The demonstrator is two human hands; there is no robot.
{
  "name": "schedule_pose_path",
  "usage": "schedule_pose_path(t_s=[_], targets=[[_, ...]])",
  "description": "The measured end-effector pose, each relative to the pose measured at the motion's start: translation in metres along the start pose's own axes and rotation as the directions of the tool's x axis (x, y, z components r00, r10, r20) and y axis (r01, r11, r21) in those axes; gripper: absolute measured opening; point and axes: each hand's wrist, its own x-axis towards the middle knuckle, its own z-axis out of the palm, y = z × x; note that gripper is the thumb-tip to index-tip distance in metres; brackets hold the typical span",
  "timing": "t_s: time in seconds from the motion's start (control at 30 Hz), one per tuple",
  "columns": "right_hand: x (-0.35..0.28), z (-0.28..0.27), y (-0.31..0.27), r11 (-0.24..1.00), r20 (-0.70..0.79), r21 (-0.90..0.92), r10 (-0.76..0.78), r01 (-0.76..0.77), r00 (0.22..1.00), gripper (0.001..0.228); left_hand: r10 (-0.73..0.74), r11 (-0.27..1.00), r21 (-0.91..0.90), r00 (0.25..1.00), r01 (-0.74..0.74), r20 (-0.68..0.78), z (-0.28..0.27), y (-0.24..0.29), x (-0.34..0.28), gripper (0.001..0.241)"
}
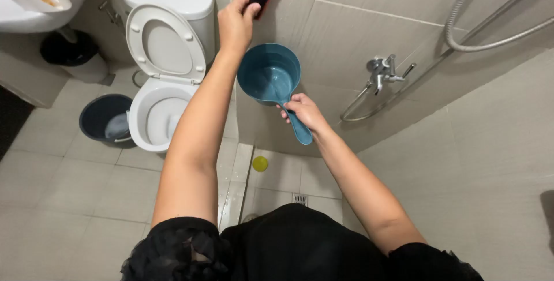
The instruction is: The person cleans a bathroom sink using a sponge and a blue plastic scoop. They scrub the sink basin and faucet area, rinse the sponge under running water, and wipe the sink surface. The person also briefly handles a white plastic organizer on the toilet tank.
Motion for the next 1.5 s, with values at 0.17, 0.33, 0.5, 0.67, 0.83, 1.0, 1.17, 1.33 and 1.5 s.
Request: schedule_pose_path(t_s=[0.17,0.33,0.5,0.67,0.83,1.0,1.17,1.33,1.5], targets=[[0.037,-0.013,0.058,0.997,0.027,-0.036,-0.072,0.073,0.997,0.023,0.002,0.999,0.052,0.999,-0.005,0.050,-0.008,-0.009,-0.058,0.031],[0.045,-0.018,0.111,0.998,0.010,0.037,-0.056,0.056,0.998,0.042,-0.161,0.987,0.046,0.946,0.155,0.280,-0.009,-0.026,-0.163,0.034],[0.041,-0.024,0.157,0.999,-0.024,-0.004,-0.039,0.039,0.999,0.045,-0.373,0.927,0.210,0.804,0.310,0.462,-0.014,-0.038,-0.235,0.030],[0.032,-0.038,0.206,0.998,0.051,-0.045,-0.049,0.051,0.998,0.045,-0.488,0.870,0.349,0.712,0.349,0.505,-0.018,-0.039,-0.265,0.035],[0.024,-0.048,0.227,0.999,0.156,-0.046,-0.014,0.021,0.988,0.045,-0.583,0.809,0.434,0.626,0.396,0.518,-0.026,-0.017,-0.284,0.041],[0.001,-0.047,0.227,0.999,0.216,-0.032,0.027,-0.021,0.976,0.043,-0.636,0.764,0.537,0.560,0.357,0.531,-0.031,0.015,-0.295,0.044],[-0.007,-0.041,0.233,0.999,0.268,-0.023,0.042,-0.037,0.963,0.041,-0.676,0.719,0.600,0.554,0.352,0.485,-0.037,0.021,-0.310,0.046],[-0.004,-0.034,0.236,0.999,0.318,-0.009,0.037,-0.036,0.947,0.042,-0.720,0.658,0.669,0.551,0.346,0.422,-0.048,0.016,-0.317,0.049],[0.001,-0.026,0.231,1.000,0.349,0.016,-0.001,-0.005,0.937,0.041,-0.701,0.672,0.653,0.585,0.349,0.408,-0.052,0.015,-0.311,0.053]])
